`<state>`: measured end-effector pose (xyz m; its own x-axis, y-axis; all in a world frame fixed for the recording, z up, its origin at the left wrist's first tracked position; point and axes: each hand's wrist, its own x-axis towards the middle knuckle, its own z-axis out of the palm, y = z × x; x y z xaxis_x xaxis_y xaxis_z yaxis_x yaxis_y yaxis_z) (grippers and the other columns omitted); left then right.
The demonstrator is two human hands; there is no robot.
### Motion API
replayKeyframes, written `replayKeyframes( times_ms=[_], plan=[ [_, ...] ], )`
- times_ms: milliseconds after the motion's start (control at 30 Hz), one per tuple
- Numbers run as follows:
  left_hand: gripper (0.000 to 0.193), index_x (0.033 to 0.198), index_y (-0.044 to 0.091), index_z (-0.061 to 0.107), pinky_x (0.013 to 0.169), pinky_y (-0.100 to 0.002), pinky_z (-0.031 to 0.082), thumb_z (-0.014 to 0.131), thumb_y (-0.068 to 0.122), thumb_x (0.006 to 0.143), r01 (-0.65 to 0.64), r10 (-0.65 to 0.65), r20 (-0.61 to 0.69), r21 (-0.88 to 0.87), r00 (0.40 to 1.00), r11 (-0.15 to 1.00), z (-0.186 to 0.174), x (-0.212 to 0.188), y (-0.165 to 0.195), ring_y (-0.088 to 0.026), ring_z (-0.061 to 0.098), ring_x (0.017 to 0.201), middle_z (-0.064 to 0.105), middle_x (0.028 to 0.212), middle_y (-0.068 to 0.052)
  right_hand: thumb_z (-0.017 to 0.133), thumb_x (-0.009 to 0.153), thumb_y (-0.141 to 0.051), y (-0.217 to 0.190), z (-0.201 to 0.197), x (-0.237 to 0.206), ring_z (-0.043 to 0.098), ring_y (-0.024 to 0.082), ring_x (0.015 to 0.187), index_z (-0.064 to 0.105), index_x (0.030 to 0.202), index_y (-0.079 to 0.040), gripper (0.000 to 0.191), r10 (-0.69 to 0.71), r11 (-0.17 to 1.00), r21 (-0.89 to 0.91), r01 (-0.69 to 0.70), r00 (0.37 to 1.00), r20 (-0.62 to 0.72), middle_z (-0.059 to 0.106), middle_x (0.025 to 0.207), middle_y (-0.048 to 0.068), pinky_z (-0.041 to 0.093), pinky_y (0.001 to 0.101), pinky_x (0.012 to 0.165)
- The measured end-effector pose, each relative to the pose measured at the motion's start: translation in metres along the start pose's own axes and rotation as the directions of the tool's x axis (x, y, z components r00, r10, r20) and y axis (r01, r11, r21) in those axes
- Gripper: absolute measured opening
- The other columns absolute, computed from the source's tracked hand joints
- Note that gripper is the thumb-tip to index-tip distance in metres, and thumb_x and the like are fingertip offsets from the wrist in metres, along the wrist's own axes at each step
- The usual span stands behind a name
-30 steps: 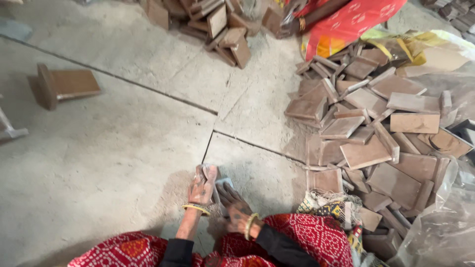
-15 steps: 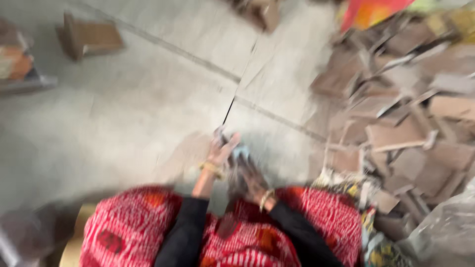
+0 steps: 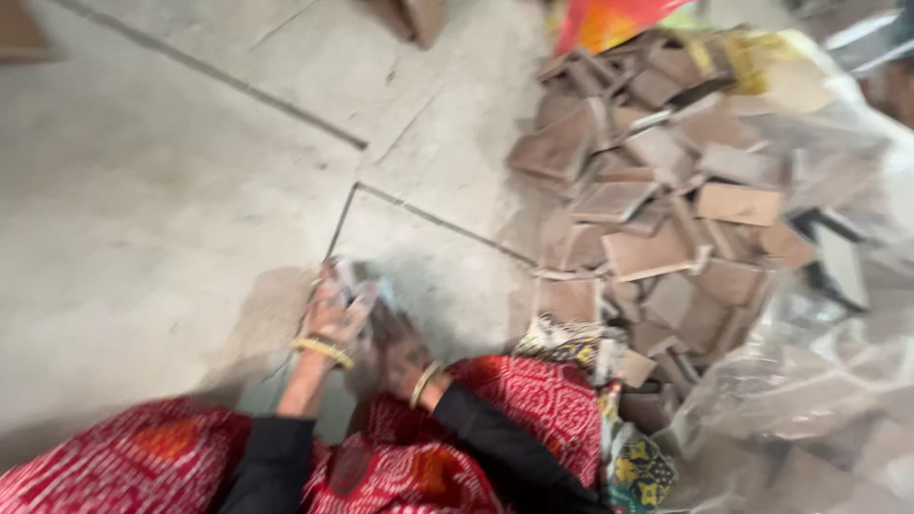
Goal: The person sits on the floor and sands small rectangular stone pieces one at a time, rubbing a small abrasive pad over the surfaces and edges of each piece, then sets the finished piece aside and picks up the next one from a pile.
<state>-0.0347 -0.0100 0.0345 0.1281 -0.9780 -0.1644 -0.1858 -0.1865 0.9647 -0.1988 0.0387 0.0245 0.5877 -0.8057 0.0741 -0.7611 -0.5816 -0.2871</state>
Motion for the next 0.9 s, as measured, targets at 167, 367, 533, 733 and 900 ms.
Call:
replayKeyframes(
  times_ms=[167, 367, 533, 733, 900],
  plan=[
    [0.068, 0.135, 0.003, 0.044, 0.089, -0.045, 0.055, 0.071, 0.046, 0.090, -0.005, 0.004, 0.029, 0.048, 1.000, 0.999, -0.011, -0.004, 0.017, -0.033, 0.070, 0.102, 0.071, 0.108, -0.020, 0.065, 0.080, -0.015, 0.001, -0.011, 0.022, 0.040, 0.039, 0.145, 0.056, 0.140, 0.002, 0.063, -0.079, 0.996, -0.039, 0.081, 0.995, 0.054, 0.048, 0.150, 0.022, 0.030, 0.0567, 0.122],
    [0.073, 0.137, 0.005, 0.044, 0.090, -0.047, 0.054, 0.061, 0.060, 0.092, 0.100, -0.099, 0.052, 0.000, 0.994, 0.995, -0.027, -0.016, 0.040, -0.037, 0.069, 0.107, 0.070, 0.113, -0.022, 0.061, 0.076, -0.003, -0.031, -0.034, -0.019, 0.032, 0.039, 0.148, 0.054, 0.142, 0.006, 0.068, -0.037, 0.999, 0.010, 0.036, 0.993, 0.108, 0.038, 0.159, 0.024, 0.031, 0.0535, 0.113],
    [0.080, 0.142, 0.008, 0.043, 0.092, -0.048, 0.053, 0.054, 0.069, 0.092, 0.057, -0.060, 0.097, 0.028, 0.993, 0.998, -0.025, -0.018, 0.033, -0.036, 0.069, 0.108, 0.069, 0.119, -0.022, 0.060, 0.095, -0.012, -0.017, 0.001, -0.029, 0.033, 0.034, 0.155, 0.054, 0.140, 0.008, 0.050, 0.014, 1.000, 0.021, -0.016, 0.995, 0.098, 0.041, 0.159, 0.023, 0.029, 0.0449, 0.127],
    [0.087, 0.144, 0.013, 0.034, 0.089, -0.047, 0.056, 0.051, 0.075, 0.087, 0.099, -0.092, 0.168, -0.032, 0.981, 0.995, -0.023, -0.011, 0.025, -0.034, 0.069, 0.109, 0.068, 0.119, -0.020, 0.062, 0.095, -0.010, -0.001, 0.018, -0.008, 0.037, 0.030, 0.152, 0.061, 0.134, -0.005, 0.039, -0.009, 0.999, 0.043, 0.009, 1.000, -0.008, 0.047, 0.157, 0.019, 0.026, 0.0456, 0.127],
    [0.085, 0.143, 0.011, 0.039, 0.092, -0.048, 0.056, 0.050, 0.078, 0.091, 0.036, -0.033, 0.164, -0.014, 0.986, 0.999, -0.025, -0.015, 0.020, -0.034, 0.070, 0.111, 0.068, 0.120, -0.020, 0.062, 0.083, -0.003, 0.008, -0.012, 0.048, 0.035, 0.028, 0.152, 0.052, 0.146, -0.006, 0.064, -0.006, 0.998, 0.063, 0.002, 0.998, 0.070, 0.045, 0.158, 0.015, 0.024, 0.0426, 0.128]
  ],
)
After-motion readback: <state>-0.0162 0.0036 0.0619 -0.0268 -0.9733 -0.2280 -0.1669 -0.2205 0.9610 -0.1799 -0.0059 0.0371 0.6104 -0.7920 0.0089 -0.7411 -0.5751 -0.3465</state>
